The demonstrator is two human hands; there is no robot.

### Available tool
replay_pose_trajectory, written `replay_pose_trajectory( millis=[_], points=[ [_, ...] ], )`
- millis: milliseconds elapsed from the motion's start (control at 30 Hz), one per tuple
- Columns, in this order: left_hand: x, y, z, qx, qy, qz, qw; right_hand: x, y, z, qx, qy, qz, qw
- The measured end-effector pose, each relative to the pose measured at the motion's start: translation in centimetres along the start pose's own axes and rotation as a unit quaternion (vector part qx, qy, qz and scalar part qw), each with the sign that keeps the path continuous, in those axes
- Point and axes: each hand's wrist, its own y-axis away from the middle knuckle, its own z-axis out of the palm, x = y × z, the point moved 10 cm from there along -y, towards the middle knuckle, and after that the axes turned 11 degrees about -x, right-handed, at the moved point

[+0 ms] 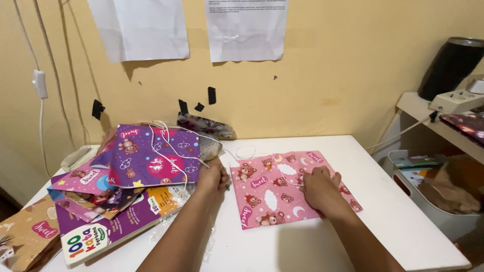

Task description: The person folds a pink patterned wrapping paper around a rectangular item on a white table, then ties a white string around the wrapped package to secure it. The finished wrapped gift is placed on a nearby shelf.

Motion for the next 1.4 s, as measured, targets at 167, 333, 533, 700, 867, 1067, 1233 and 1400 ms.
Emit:
replay_pose_trajectory(
  millis=[167,333,533,700,867,1067,1233,1400],
  points=[
    [5.8,3.9,4.3,0.038,-0.219,0.096,0.97,0.8,1.1,-1.7,-0.034,-0.089,0.022,0.995],
    [10.2,10.0,11.7,-0.005,-0.433,0.148,0.889,0.2,3.2,-5.4,-0.02,-0.234,-0.001,0.972],
    [14.1,14.2,18.3,-0.055,-0.472,0.436,0.764,-0.3,4.4,-7.3,-0.004,-0.502,-0.04,0.864],
    [11.1,8.3,12.8,-0.03,-0.35,0.17,0.921,-2.9,4.3,-6.1,-0.033,-0.37,-0.144,0.917],
    [8.7,7.9,7.2,0.023,-0.143,0.099,0.985,-11.3,6.0,-2.8,-0.137,-0.304,-0.348,0.876],
    [8.4,7.1,4.1,-0.008,-0.041,0.14,0.989,-15.7,5.8,-1.0,-0.159,-0.124,-0.303,0.931],
    [9.3,6.5,3.1,0.009,-0.063,0.158,0.985,-14.2,3.2,-0.8,-0.138,-0.108,-0.202,0.964],
    [10.0,7.5,2.8,0.079,-0.185,0.16,0.966,-10.9,1.8,-0.4,-0.116,-0.111,-0.155,0.975]
  ],
)
